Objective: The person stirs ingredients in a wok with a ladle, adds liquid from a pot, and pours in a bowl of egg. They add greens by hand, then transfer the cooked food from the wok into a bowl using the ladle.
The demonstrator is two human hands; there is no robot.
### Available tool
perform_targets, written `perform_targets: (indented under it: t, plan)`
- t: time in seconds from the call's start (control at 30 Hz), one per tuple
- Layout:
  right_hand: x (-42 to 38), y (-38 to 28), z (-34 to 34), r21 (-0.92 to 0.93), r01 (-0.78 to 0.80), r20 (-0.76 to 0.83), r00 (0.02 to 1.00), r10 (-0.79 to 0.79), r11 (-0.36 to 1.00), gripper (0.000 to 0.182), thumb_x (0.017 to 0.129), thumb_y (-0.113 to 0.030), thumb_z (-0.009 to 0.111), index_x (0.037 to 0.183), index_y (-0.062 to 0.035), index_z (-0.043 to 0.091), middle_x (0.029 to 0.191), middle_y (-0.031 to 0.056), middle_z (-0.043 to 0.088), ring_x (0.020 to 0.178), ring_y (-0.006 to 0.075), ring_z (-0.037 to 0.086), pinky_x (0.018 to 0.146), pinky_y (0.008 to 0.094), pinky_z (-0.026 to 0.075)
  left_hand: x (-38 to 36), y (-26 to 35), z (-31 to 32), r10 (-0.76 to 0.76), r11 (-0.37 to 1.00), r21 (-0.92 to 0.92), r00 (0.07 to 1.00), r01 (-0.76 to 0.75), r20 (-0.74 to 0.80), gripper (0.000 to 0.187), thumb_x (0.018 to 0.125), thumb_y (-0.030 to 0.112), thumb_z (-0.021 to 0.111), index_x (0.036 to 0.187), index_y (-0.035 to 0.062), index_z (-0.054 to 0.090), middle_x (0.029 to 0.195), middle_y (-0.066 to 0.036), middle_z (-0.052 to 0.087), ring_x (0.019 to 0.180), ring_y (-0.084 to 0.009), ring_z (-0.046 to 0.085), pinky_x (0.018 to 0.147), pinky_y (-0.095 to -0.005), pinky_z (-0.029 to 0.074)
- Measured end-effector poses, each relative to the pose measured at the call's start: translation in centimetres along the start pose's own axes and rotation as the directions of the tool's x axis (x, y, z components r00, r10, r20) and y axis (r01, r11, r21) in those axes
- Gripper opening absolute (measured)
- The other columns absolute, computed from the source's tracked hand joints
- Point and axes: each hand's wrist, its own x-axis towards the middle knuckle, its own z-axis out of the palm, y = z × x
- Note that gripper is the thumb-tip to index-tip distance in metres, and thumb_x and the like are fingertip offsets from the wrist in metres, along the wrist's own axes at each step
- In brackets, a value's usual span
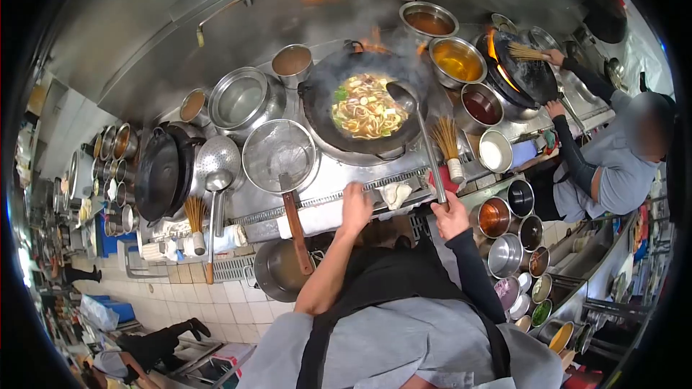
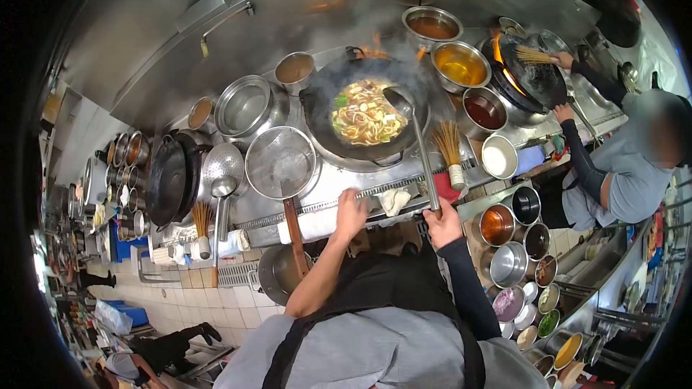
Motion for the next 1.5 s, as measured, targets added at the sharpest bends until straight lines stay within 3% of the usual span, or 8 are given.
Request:
perform_targets:
  t: [0.4, 0.53, 0.67, 0.93, 1.17, 1.27, 1.37, 1.5]
  plan:
    - [17.7, 5.0, 8.8, -0.53, 0.372, 0.02, 0.904, -0.427, 0.762, 0.024, 0.086, -0.019, 0.067, 0.09, 0.0037, 0.06, 0.072, 0.0164, 0.064, 0.062, 0.0311, 0.064, 0.059, 0.0441, 0.051, -8.1, -10.0, -3.7, -0.127, 0.937, 0.327, 0.992, 0.127, -0.02, 0.036, 0.077, 0.003, 0.066, 0.112, -0.0013, 0.061, 0.127, -0.022, 0.05, 0.117, -0.043, 0.048, 0.099, -0.049, 0.046]
    - [15.5, 2.5, 8.6, 0.202, -0.341, 0.377, 0.892, 0.248, 0.918, 0.01, 0.094, -0.015, 0.062, 0.095, -0.0065, 0.057, 0.067, 0.0024, 0.054, 0.048, 0.0135, 0.047, 0.041, 0.0337, 0.038, -8.4, -10.1, -3.9, -0.105, 0.948, 0.298, 0.994, 0.107, -0.025, 0.033, 0.079, 0.002, 0.064, 0.111, -0.0022, 0.06, 0.129, -0.022, 0.05, 0.118, -0.0435, 0.048, 0.099, -0.0495, 0.046]
    - [11.6, -0.9, 2.8, 0.071, -0.432, 0.389, 0.842, 0.374, 0.899, 0.016, 0.097, -0.018, 0.064, 0.092, -0.0093, 0.051, 0.066, -0.0016, 0.05, 0.044, 0.0063, 0.039, 0.034, 0.0256, 0.026, -8.5, -9.3, -4.4, -0.124, 0.95, 0.286, 0.992, 0.124, -0.017, 0.033, 0.079, 0.001, 0.064, 0.111, -0.0028, 0.059, 0.131, -0.023, 0.05, 0.119, -0.0436, 0.048, 0.101, -0.0487, 0.046]
    - [17.1, 6.2, 1.5, -0.687, 0.338, 0.227, 0.941, -0.253, 0.644, 0.042, 0.084, -0.009, 0.069, 0.123, 0.0039, 0.06, 0.092, 0.0166, 0.071, 0.084, 0.0264, 0.071, 0.076, 0.036, 0.054, -9.6, -10.7, -1.3, -0.172, 0.914, 0.341, 0.971, 0.221, -0.167, 0.032, 0.079, 0.004, 0.059, 0.11, -0.004, 0.062, 0.124, -0.026, 0.056, 0.121, -0.0422, 0.053, 0.101, -0.0481, 0.047]
    - [18.6, 2.2, 7.3, -0.51, 0.839, 0.451, 0.449, -0.771, 0.19, 0.052, 0.086, 0.001, 0.062, 0.136, 0.0057, 0.053, 0.095, 0.0124, 0.064, 0.081, 0.0289, 0.064, 0.081, 0.0379, 0.053, -17.4, -6.0, -1.1, -0.542, 0.835, -0.043, 0.832, 0.549, 0.118, 0.031, 0.086, 0.015, 0.059, 0.113, -0.0009, 0.06, 0.112, -0.025, 0.065, 0.108, -0.0416, 0.062, 0.092, -0.049, 0.05]
    - [19.5, 2.6, 13.5, -0.068, 0.47, 0.723, 0.631, -0.282, 0.88, 0.044, 0.09, 0.001, 0.059, 0.134, 0.0053, 0.055, 0.092, 0.0108, 0.062, 0.079, 0.0212, 0.063, 0.077, 0.0331, 0.053, -25.0, -5.9, 0.3, -0.755, 0.635, -0.084, 0.64, 0.768, 0.14, 0.03, 0.086, 0.024, 0.063, 0.105, 0.0009, 0.066, 0.106, -0.025, 0.068, 0.106, -0.04, 0.064, 0.093, -0.0467, 0.05]
    - [16.6, 1.1, 19.5, -0.053, 0.583, 0.937, 0.31, -0.161, 0.811, 0.037, 0.092, 0.0, 0.058, 0.129, 0.0039, 0.059, 0.086, 0.0101, 0.063, 0.073, 0.0179, 0.064, 0.07, 0.0318, 0.053, -33.4, -2.9, 0.4, -0.909, 0.405, -0.185, 0.372, 0.895, -0.19, 0.059, 0.08, 0.023, 0.066, 0.132, -0.0026, 0.054, 0.12, -0.031, 0.065, 0.112, -0.047, 0.062, 0.097, -0.0479, 0.05]
    - [10.9, -0.2, 24.9, 0.12, 0.655, 0.992, -0.058, -0.109, 0.746, 0.033, 0.093, 0.001, 0.057, 0.126, 0.0043, 0.06, 0.089, 0.0131, 0.064, 0.074, 0.0205, 0.066, 0.068, 0.0334, 0.055, -45.5, -4.7, 1.8, -0.752, -0.044, -0.65, -0.453, 0.759, -0.478, 0.087, 0.08, 0.018, 0.067, 0.148, -0.0148, 0.024, 0.117, -0.04, 0.061, 0.115, -0.0493, 0.06, 0.101, -0.0482, 0.049]
